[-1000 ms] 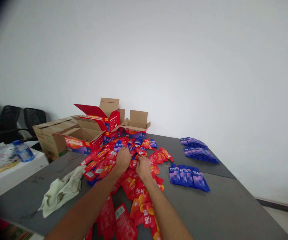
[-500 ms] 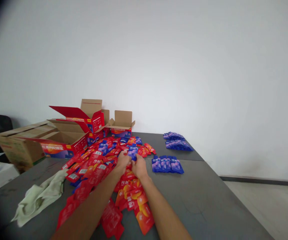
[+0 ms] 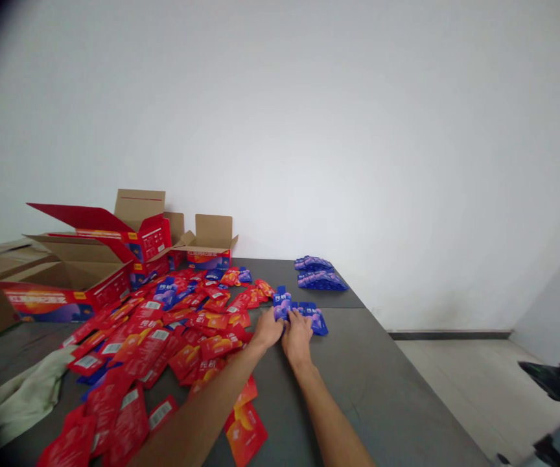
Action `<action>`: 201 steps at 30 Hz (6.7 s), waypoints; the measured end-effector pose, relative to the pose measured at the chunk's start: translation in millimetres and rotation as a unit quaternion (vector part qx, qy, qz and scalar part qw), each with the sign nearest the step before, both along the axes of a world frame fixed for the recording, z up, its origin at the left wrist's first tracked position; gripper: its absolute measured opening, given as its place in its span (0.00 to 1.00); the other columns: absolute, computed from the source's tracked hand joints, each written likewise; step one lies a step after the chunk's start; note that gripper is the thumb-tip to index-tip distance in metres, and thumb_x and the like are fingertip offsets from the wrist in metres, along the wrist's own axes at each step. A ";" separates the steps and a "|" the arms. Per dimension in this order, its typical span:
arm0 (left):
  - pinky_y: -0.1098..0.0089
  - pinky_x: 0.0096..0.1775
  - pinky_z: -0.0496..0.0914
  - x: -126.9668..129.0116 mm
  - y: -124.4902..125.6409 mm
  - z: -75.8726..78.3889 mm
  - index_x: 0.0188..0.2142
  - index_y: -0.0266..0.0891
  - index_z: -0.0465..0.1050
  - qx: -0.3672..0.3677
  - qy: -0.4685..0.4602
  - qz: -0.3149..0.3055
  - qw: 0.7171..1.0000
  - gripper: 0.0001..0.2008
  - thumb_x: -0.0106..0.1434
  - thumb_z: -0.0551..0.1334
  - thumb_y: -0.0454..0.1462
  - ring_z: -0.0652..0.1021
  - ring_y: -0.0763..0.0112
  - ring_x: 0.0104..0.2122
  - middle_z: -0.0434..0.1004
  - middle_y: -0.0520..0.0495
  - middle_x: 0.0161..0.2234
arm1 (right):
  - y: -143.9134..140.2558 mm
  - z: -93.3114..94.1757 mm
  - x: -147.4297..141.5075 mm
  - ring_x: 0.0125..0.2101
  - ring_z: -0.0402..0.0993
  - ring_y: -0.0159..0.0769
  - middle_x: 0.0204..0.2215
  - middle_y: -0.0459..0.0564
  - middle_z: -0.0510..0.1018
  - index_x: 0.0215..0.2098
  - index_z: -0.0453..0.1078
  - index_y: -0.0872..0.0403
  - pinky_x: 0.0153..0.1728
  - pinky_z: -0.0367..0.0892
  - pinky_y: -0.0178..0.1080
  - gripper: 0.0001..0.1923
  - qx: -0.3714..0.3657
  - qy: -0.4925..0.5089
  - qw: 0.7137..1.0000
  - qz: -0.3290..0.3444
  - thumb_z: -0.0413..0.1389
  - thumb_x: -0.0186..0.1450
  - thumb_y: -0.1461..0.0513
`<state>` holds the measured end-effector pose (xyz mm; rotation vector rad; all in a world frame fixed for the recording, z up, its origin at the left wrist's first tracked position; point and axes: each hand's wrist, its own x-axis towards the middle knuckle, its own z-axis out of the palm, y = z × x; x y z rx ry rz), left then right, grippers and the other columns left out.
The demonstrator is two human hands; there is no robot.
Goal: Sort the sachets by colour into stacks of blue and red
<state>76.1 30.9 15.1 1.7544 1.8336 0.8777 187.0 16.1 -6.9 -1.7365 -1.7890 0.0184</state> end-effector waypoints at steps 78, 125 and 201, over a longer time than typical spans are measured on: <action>0.52 0.59 0.59 -251.0 -7.0 -3.7 0.53 0.36 0.73 0.106 0.284 0.191 0.933 0.18 0.67 0.53 0.37 0.67 0.52 0.58 0.72 0.35 0.55 | 30.2 -4.0 -254.4 0.59 0.62 0.46 0.56 0.56 0.74 0.52 0.75 0.54 0.61 0.52 0.45 0.20 0.005 -0.047 0.982 0.182 0.45 0.70 0.63; 0.71 0.41 0.70 -149.6 17.8 41.7 0.33 0.38 0.71 0.194 -0.121 0.129 0.965 0.07 0.60 0.56 0.28 0.76 0.70 0.36 0.76 0.48 0.33 | 25.1 19.6 -158.3 0.52 0.73 0.43 0.56 0.58 0.74 0.68 0.54 0.57 0.54 0.66 0.41 0.36 -0.015 0.211 0.963 0.167 0.53 0.61 0.65; 0.50 0.57 0.58 -316.1 -67.3 -3.2 0.50 0.40 0.75 0.034 0.316 0.191 0.929 0.18 0.67 0.51 0.32 0.65 0.50 0.58 0.73 0.38 0.54 | -18.0 16.5 -293.3 0.51 0.67 0.41 0.49 0.52 0.78 0.45 0.77 0.54 0.53 0.57 0.39 0.17 0.003 -0.057 0.945 0.323 0.50 0.64 0.68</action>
